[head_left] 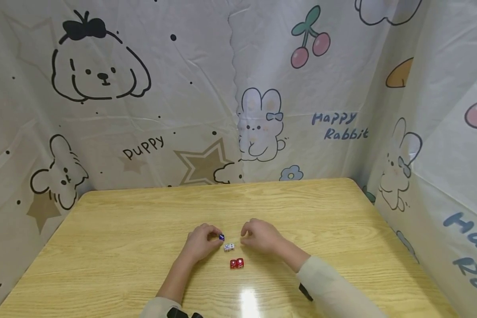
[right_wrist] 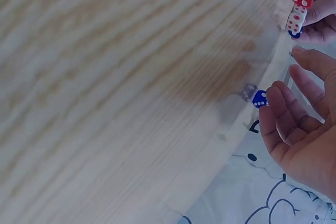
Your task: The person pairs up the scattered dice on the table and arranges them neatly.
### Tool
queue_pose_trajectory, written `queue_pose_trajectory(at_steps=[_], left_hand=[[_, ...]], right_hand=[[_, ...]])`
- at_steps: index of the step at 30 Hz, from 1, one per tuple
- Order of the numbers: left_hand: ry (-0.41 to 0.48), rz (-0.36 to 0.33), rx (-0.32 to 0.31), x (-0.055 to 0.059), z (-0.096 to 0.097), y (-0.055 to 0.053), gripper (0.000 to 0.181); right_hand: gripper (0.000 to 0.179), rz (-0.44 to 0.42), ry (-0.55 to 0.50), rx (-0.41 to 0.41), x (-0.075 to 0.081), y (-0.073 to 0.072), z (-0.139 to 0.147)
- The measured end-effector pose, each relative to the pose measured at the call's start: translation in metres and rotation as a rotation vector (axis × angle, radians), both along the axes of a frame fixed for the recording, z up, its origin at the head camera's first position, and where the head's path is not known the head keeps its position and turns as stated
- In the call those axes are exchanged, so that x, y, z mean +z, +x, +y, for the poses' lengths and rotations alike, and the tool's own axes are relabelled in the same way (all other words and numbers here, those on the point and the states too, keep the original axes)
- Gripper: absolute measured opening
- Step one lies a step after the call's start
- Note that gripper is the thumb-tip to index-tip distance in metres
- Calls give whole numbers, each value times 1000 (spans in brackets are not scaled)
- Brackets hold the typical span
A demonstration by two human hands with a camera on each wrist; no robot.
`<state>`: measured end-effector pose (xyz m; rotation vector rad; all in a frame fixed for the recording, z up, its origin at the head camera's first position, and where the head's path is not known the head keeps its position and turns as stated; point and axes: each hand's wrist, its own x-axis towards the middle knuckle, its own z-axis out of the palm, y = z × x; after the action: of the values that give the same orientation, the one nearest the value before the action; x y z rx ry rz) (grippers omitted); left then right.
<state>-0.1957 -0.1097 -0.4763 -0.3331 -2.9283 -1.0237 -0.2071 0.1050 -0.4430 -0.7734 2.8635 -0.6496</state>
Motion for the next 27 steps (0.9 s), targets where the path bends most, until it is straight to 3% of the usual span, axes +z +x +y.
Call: queue_pose_trajectory(at_steps=[17,27], left_hand=[[10,-3,5,0,-1,0,18],[18,-1,9,-2,-1,0,18]], right_hand=[[11,44,-18,-152,-6,-12,17],[15,27,-41,-217,-8,-18,18]])
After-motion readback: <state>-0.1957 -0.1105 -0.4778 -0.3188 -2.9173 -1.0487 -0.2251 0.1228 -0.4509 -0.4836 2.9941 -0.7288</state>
